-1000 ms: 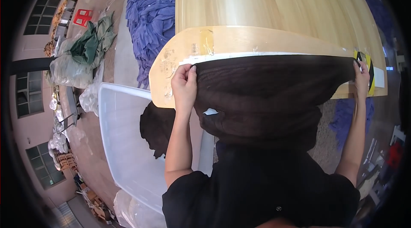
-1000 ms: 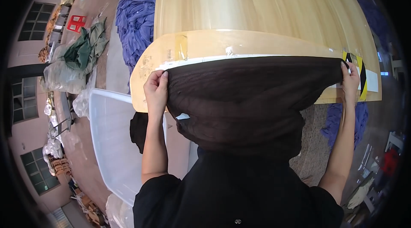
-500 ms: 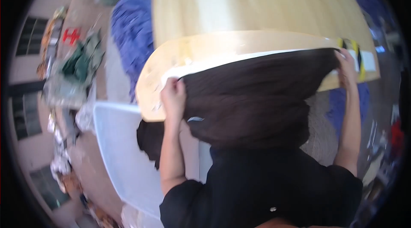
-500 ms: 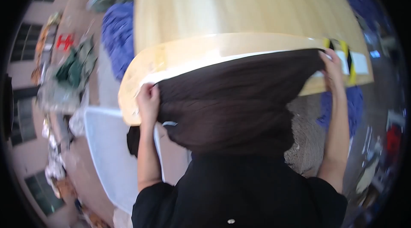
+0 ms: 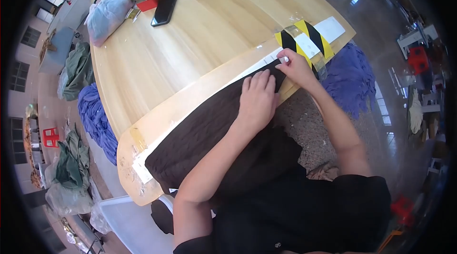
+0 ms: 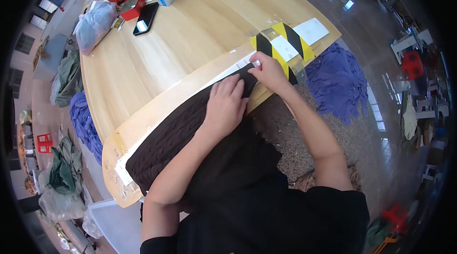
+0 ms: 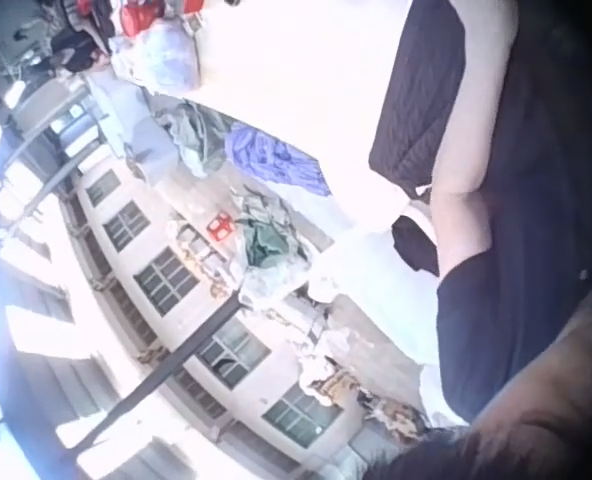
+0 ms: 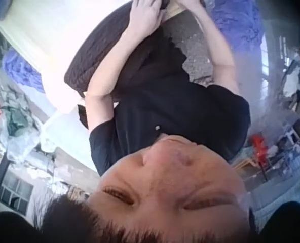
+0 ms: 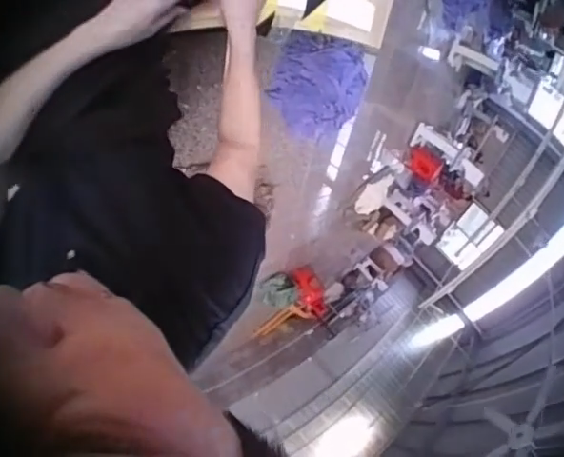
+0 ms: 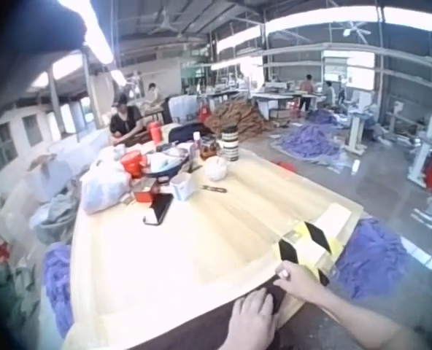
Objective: Marking pieces of brown knit fabric with tailor's chalk using a measuring template on a workbench in a textile factory.
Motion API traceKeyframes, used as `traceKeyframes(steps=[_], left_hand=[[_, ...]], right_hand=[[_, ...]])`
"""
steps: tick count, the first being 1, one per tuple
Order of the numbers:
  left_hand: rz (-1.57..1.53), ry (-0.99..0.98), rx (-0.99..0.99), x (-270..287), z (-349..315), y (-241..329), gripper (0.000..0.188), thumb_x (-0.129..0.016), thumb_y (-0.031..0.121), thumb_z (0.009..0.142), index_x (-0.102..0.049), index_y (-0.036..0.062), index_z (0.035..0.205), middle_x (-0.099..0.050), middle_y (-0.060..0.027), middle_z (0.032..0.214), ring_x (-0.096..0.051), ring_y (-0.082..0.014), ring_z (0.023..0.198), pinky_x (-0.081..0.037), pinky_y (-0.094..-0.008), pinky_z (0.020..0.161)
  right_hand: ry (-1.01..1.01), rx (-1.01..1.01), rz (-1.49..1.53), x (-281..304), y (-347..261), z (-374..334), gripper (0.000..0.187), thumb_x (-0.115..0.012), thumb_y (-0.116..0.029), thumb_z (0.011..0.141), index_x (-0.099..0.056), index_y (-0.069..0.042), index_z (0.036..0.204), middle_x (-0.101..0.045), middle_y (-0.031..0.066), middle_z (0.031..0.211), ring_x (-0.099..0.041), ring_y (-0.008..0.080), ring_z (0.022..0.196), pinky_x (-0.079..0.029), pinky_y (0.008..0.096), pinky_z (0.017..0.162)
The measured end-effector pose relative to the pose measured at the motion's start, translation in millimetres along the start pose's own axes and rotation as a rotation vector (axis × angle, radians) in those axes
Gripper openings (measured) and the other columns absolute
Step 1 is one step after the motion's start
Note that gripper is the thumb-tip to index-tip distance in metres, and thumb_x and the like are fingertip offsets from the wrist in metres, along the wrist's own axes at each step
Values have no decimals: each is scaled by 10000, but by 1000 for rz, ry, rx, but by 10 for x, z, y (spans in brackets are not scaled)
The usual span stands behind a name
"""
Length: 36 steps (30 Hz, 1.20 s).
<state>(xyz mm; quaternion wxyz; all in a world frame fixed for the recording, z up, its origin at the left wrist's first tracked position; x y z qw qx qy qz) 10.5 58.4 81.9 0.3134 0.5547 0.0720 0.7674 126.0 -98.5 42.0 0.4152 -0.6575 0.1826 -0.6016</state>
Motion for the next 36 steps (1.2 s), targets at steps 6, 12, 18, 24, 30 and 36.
traceKeyframes(steps=[6,12,18,24,30,36], left_hand=[[255,-147,93,-505,102,127,653,-552,351,828,-357,-18,1331,-333,-171,1400,-292,-306,1305,-198,-508,1049],[303,-152,75,-656,198,243,646,-507,383,843,-351,5,1343,-322,-150,1409,-306,-326,1285,-207,-524,1033],[299,-138,48,-711,250,245,681,-532,380,828,-358,-76,1303,-350,-239,1357,-307,-352,1278,-205,-487,1052],[318,-137,38,-721,267,245,705,-535,405,821,-359,-85,1297,-350,-246,1351,-309,-372,1271,-206,-478,1056],[344,-123,30,-762,259,236,704,-530,433,820,-378,-72,1287,-356,-235,1348,-317,-367,1262,-213,-484,1052],[346,-127,34,-724,258,211,696,-520,443,826,-382,-58,1289,-350,-222,1354,-314,-383,1257,-208,-503,1049]], right_hand=[[-18,-1,189,40,58,10,240,-638,-71,745,-573,-40,974,-589,93,707,-545,163,619,-450,297,585],[24,-38,172,153,119,-16,256,-587,4,775,-565,-17,1029,-592,33,812,-496,52,638,-427,206,584],[-1,-64,134,125,95,9,258,-601,-20,773,-570,-25,1030,-573,11,752,-489,56,636,-431,218,588],[1,-53,142,136,113,22,271,-596,-20,775,-558,-14,1043,-579,14,764,-492,50,639,-431,212,591],[75,-20,116,162,109,19,255,-570,-27,812,-549,-14,1066,-539,14,718,-474,41,618,-402,197,562],[142,27,255,386,-379,-94,181,-515,-106,892,-566,-22,1044,-571,45,692,-540,83,633,-419,220,562]])
Point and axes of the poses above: each hand's wrist, its own z-axis towards the middle knuckle, its own x-axis out of the back of the hand, y = z × x, the point moved 1 cm from there along z, towards the middle knuckle
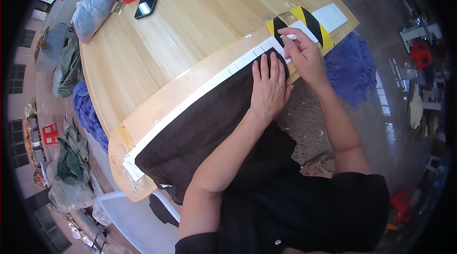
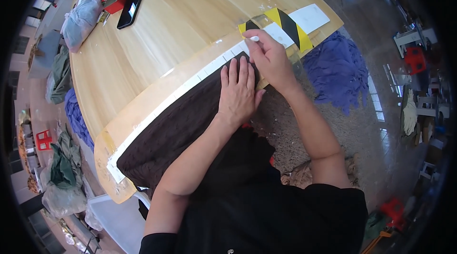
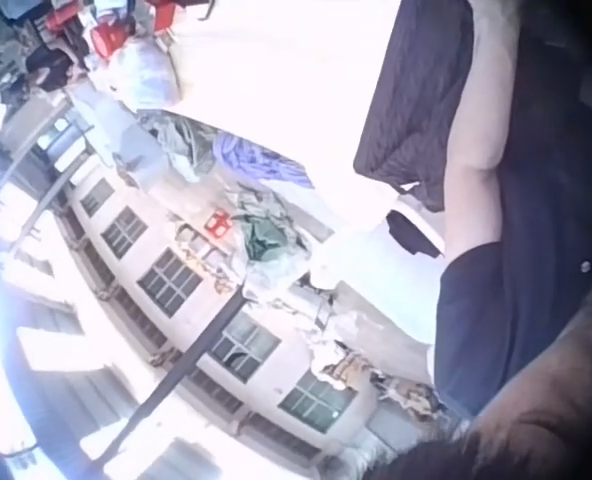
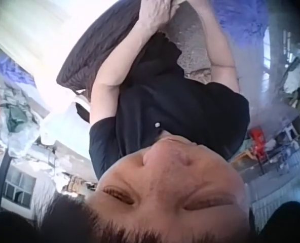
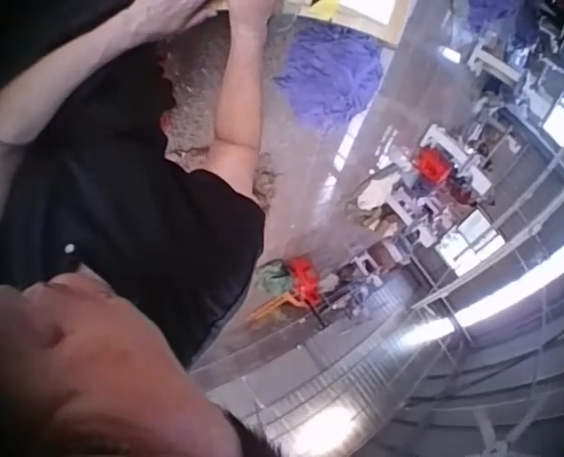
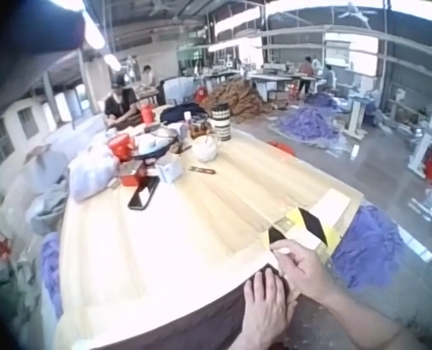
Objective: Marking pieces of brown knit fabric with tailor's chalk using a measuring template on a workbench in a textile factory.
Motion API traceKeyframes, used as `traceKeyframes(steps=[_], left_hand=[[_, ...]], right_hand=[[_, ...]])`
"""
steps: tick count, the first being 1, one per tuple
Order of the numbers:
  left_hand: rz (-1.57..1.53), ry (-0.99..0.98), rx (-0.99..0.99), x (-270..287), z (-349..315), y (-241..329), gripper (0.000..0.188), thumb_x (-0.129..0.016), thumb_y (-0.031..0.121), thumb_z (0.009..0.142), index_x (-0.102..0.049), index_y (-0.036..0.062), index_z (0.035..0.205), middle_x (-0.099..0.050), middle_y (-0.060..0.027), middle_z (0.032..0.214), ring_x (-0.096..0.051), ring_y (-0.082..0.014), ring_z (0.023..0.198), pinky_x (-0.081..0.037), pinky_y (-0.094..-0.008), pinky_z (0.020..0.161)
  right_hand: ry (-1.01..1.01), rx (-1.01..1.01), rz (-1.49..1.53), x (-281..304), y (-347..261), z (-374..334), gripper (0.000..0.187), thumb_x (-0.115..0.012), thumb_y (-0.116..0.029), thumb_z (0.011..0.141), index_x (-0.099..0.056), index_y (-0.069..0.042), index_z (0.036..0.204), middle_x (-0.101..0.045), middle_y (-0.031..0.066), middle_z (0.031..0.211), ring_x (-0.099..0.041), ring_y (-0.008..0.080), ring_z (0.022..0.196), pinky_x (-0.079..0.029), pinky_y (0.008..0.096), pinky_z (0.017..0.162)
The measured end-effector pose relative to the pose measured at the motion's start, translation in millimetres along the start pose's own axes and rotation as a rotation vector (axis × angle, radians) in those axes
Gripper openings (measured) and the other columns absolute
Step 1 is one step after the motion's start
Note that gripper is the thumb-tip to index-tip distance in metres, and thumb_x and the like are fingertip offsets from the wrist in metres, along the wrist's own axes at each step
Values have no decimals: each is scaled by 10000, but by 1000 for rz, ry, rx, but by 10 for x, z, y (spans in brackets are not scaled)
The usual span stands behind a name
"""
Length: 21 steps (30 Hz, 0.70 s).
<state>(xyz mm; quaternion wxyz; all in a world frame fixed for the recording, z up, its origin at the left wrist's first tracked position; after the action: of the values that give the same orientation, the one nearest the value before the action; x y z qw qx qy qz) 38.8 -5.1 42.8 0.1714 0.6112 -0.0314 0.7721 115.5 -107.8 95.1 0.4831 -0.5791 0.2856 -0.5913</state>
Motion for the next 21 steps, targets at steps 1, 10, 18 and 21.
traceKeyframes(steps=[1,10,18,21], left_hand=[[6,-2,-5,3,8,-2,691,-516,442,829,-381,-54,1291,-351,-219,1352,-314,-387,1255,-208,-508,1047],[-19,19,0,-21,-14,4,654,-497,439,848,-391,-23,1299,-363,-197,1348,-311,-402,1250,-209,-524,1041],[-34,43,-6,-40,-9,7,651,-511,434,839,-395,-16,1295,-373,-196,1331,-314,-410,1242,-215,-528,1034],[-28,36,-7,-31,-11,5,651,-513,433,837,-396,-16,1292,-375,-196,1328,-313,-409,1242,-217,-528,1033]], right_hand=[[-79,-40,133,-46,65,21,178,-500,-102,903,-579,-37,1048,-545,12,699,-497,52,632,-395,196,552],[-391,-108,220,-90,414,80,103,-490,-60,895,-512,-44,995,-528,-19,787,-475,14,669,-399,168,571],[-328,-149,252,-59,423,90,91,-509,-35,878,-529,-34,967,-547,-17,800,-495,18,678,-410,169,582],[-346,-141,203,-67,406,85,90,-517,-37,875,-536,-32,963,-552,-17,790,-502,21,681,-414,171,584]])
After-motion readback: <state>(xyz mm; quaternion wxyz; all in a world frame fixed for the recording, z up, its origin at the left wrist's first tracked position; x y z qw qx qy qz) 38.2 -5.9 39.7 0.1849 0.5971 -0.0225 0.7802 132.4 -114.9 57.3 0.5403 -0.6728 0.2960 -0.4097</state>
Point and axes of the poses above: each hand's wrist, its own z-axis towards the middle knuckle, its own x-axis out of the back of the hand, y = z × x, the point moved 1 cm from there along z, towards the middle knuckle
